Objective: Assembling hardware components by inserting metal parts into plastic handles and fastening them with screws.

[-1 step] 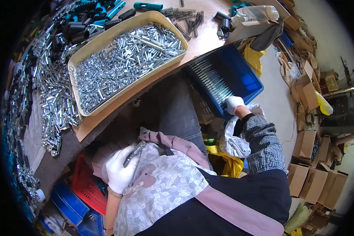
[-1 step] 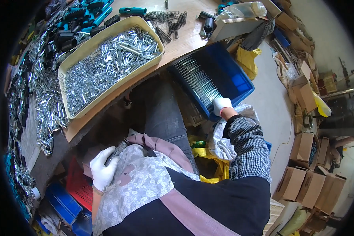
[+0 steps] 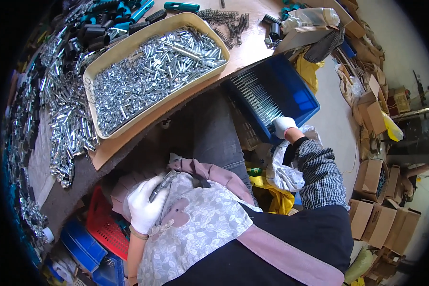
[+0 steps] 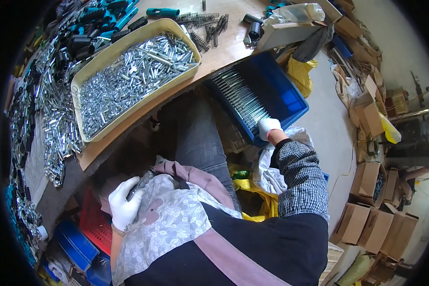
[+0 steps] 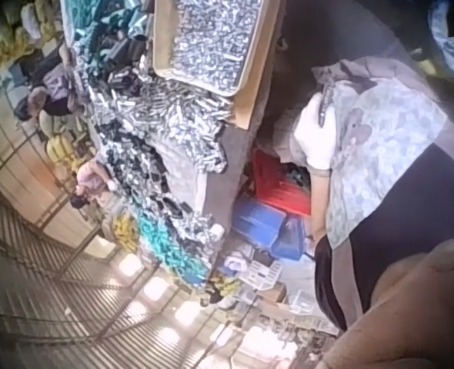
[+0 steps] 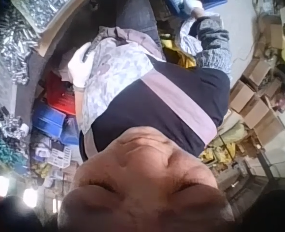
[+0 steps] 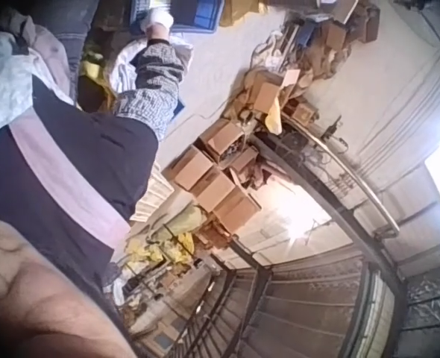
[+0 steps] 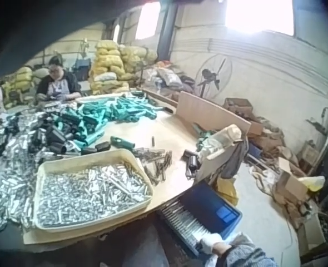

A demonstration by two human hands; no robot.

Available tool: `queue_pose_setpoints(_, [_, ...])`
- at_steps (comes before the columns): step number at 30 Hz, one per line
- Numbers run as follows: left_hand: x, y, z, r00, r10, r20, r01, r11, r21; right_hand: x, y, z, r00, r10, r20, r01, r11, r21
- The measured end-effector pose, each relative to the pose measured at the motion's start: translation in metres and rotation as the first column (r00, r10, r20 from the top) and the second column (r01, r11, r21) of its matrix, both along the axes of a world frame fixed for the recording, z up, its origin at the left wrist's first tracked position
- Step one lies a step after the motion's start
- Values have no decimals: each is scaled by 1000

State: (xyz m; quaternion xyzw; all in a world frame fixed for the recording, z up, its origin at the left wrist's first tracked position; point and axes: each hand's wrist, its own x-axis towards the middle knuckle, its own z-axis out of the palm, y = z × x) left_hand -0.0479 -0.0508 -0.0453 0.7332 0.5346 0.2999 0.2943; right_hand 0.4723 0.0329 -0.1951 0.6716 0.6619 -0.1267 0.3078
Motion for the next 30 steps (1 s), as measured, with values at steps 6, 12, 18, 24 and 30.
queue_pose_setpoints(6, [-10,0,3,1000,-6,-14,6,1000,0,42,17,-27,984,172,-49,-178,928,-327])
queue_pose_setpoints(12, [-21,1,-4,1000,17,16,-16,998,-66,7,40,85,976,-201,-89,165,937,-307])
queue_pose_setpoints(18, [-17,2,7,960,196,199,-96,900,-425,-143,31,172,-158,-474,-866,333,800,-499])
queue_pose_setpoints(24, [-17,0,25,896,318,310,-189,905,-382,-309,-7,150,-753,-511,-415,-155,750,-642])
queue_pose_setpoints(30, [-45,-24,42,797,517,311,-459,854,-243,-359,-15,151,-445,-643,-623,-229,754,-615])
